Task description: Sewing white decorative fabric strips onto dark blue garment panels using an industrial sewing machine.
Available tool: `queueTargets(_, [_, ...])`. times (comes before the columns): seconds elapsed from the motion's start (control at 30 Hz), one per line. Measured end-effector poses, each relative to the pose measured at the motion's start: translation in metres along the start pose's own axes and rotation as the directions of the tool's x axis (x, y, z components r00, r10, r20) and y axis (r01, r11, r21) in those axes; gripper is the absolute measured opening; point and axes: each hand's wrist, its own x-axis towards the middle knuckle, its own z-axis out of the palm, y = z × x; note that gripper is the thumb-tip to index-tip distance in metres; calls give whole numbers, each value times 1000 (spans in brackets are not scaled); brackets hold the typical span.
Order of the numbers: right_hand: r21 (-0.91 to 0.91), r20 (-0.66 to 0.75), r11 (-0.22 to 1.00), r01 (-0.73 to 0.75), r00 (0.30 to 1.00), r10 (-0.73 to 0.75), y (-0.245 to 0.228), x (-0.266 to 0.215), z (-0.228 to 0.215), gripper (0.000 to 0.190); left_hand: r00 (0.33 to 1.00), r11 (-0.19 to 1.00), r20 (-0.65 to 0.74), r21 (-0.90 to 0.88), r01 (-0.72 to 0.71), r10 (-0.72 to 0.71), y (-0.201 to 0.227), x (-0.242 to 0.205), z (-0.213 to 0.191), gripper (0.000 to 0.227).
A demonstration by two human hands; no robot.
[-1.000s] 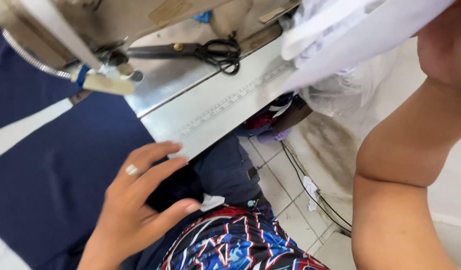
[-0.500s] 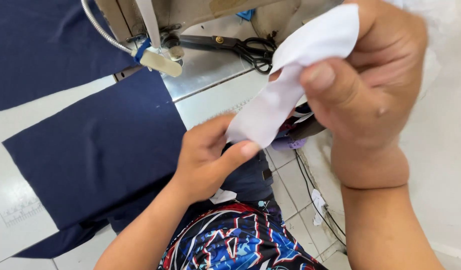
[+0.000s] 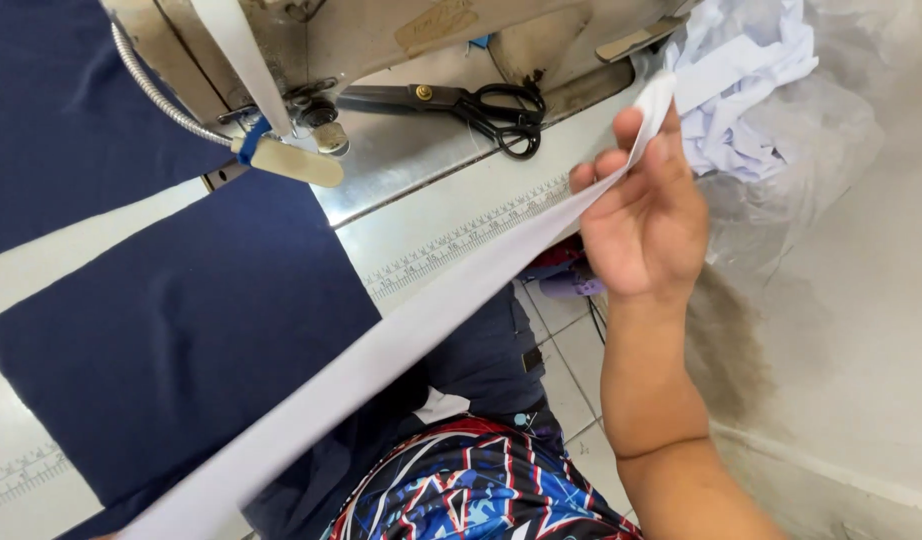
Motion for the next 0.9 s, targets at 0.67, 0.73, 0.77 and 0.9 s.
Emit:
queueTargets(0.67, [-866,128,-88,492,389,912,60,-67,45,38,852,833,236,441,334,-467,-5,-14,-7,38])
queueTargets(0.73, [-885,409,240,400,419,811,75,-70,68,41,903,903,268,364,228,-337,16,6,-1,36])
queueTargets(0.77, [-788,610,542,292,492,622,82,-71,80,51,934,954,310,286,89,-180,27,17,1,34])
queueTargets(0.9, [-756,597,653,40,449,665,126,-86,74,67,868,885,343,420,201,-360,56,26,-11,35])
